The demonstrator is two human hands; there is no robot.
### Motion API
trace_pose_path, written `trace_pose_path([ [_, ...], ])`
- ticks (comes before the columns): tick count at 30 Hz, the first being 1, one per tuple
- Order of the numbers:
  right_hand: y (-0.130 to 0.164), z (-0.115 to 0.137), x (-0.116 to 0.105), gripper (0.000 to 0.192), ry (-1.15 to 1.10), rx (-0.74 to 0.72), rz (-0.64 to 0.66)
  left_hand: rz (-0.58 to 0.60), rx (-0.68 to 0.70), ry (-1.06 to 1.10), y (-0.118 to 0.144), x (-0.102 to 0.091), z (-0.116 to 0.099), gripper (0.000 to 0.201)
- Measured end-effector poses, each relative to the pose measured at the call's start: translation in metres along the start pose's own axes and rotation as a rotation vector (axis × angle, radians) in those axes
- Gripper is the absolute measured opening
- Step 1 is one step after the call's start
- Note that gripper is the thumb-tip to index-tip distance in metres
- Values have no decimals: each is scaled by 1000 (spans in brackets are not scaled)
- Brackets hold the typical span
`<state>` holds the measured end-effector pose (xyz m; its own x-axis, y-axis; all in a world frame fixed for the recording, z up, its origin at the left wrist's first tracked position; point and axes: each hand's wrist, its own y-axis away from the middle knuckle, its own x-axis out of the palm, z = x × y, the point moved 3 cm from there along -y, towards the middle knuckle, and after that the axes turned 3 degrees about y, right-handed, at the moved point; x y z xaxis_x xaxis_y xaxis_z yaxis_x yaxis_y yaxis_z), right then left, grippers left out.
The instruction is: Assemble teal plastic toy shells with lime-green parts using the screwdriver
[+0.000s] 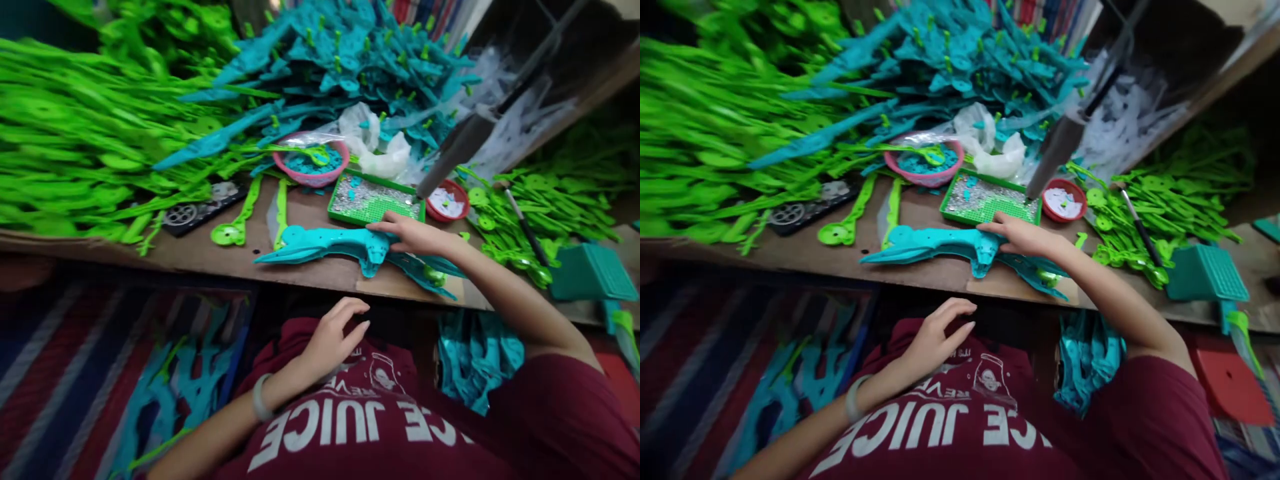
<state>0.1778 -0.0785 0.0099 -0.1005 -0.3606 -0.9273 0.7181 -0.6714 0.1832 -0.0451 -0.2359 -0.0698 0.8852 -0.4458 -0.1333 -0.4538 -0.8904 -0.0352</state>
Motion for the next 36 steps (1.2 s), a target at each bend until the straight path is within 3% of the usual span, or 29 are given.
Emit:
trace_pose_path([
  [7, 1, 7, -7, 60, 32, -18, 57, 47, 376, -472, -2, -14, -19, 16],
  [12, -1, 13, -7, 62, 88, 9, 63, -106, 438, -736, -21, -24, -17, 24],
  [18, -9, 14, -1, 63, 99, 43, 141, -117, 445, -1073, -65, -5, -7, 33],
  [22, -12, 11, -1, 61, 76, 33, 150, -133, 439, -1122, -77, 1, -12, 29],
  [29, -17, 7, 2, 56, 47, 13, 196, -127, 536, -1149, -81, -4, -11, 21],
  [36, -18, 19, -22, 50, 129, -18, 147, -113, 578, -1154, -83, -6, -7, 26],
])
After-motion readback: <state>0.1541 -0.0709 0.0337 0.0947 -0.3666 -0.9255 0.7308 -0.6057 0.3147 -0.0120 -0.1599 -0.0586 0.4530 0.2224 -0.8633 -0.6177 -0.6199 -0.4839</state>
